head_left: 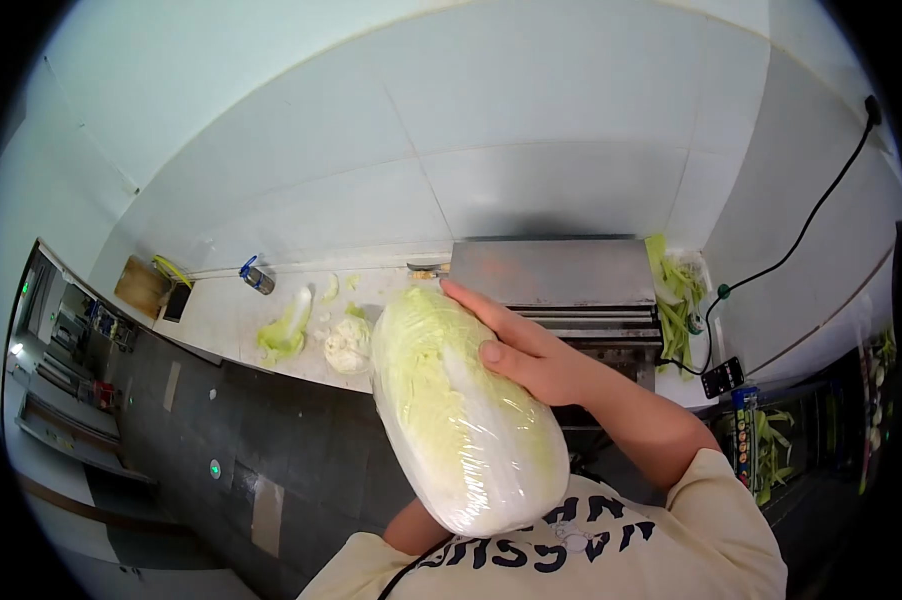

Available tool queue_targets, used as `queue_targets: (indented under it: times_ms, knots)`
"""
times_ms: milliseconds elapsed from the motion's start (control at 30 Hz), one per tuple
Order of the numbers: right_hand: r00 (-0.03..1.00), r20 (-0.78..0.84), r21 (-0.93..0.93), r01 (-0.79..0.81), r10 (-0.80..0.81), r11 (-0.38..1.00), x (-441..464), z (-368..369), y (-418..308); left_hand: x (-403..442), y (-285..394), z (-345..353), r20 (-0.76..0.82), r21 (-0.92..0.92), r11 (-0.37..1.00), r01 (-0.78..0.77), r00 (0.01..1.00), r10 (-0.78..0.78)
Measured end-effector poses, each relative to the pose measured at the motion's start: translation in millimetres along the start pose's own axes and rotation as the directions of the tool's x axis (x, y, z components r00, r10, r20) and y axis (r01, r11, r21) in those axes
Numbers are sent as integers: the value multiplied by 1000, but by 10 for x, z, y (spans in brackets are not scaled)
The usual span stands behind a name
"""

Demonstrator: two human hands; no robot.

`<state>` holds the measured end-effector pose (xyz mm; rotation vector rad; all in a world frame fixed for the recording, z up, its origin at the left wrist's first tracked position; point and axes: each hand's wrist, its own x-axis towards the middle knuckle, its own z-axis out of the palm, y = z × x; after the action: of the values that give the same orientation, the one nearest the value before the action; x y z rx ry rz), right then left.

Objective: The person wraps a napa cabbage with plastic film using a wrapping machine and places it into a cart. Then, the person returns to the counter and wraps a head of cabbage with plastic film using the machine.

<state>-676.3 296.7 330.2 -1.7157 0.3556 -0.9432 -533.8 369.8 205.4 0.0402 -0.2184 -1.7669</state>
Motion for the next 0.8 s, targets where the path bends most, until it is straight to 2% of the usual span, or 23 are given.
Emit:
queue_targets:
  times_ms: [33,100,200,267,333,400,467,500,533,567,600,633,700,733,767,800]
  knots:
    - [998,38,11,-46,46,999,15,-75,-48,17,-4,6,6,2,1000,-5,1000,5]
    - [991,-107,104,-72,83,992,147,-146,-116,4,0,13,4,-3,1000,-7,1000,7]
    - [973,-37,91,-226,230,970,360,-195,-129,17,0,22,6,-11,1000,-28,1000,28]
    - [949,158,-94,-259,271,961,513,-244,12,27,1,15,15,-18,999,-36,999,37]
    - [961,-37,-76,-277,275,958,559,-339,64,60,26,37,21,-26,998,-55,998,55]
    - [940,-276,-65,-229,203,971,444,-474,257,96,84,65,22,-39,996,-86,996,87]
    - [857,-495,75,-120,142,990,7,-556,432,145,186,138,29,-27,990,-141,989,142]
    - [845,-497,307,-42,198,951,-278,-436,509,165,245,202,18,-18,983,-181,983,181]
    - [830,-497,517,49,253,854,-537,-295,543,166,314,280,2,-1,973,-230,973,230]
    - [845,-396,723,47,358,689,-744,-104,564,159,369,371,-21,52,951,-303,952,305]
    - [839,-385,770,63,384,635,-799,158,429,132,386,464,-56,153,913,-379,919,391]
    - [830,-402,800,112,386,590,-945,308,539,131,335,475,-22,292,844,-450,879,476]
    - [812,-464,708,100,353,700,-923,411,510,148,243,353,147,430,763,-482,872,467]
    - [797,-505,656,104,333,747,-917,459,487,162,252,292,228,440,764,-472,881,414]
    - [817,-465,728,134,341,673,-893,461,433,180,262,232,307,450,763,-465,882,357]
    - [793,-492,752,180,359,634,-905,481,413,233,339,324,394,482,686,-545,834,385]
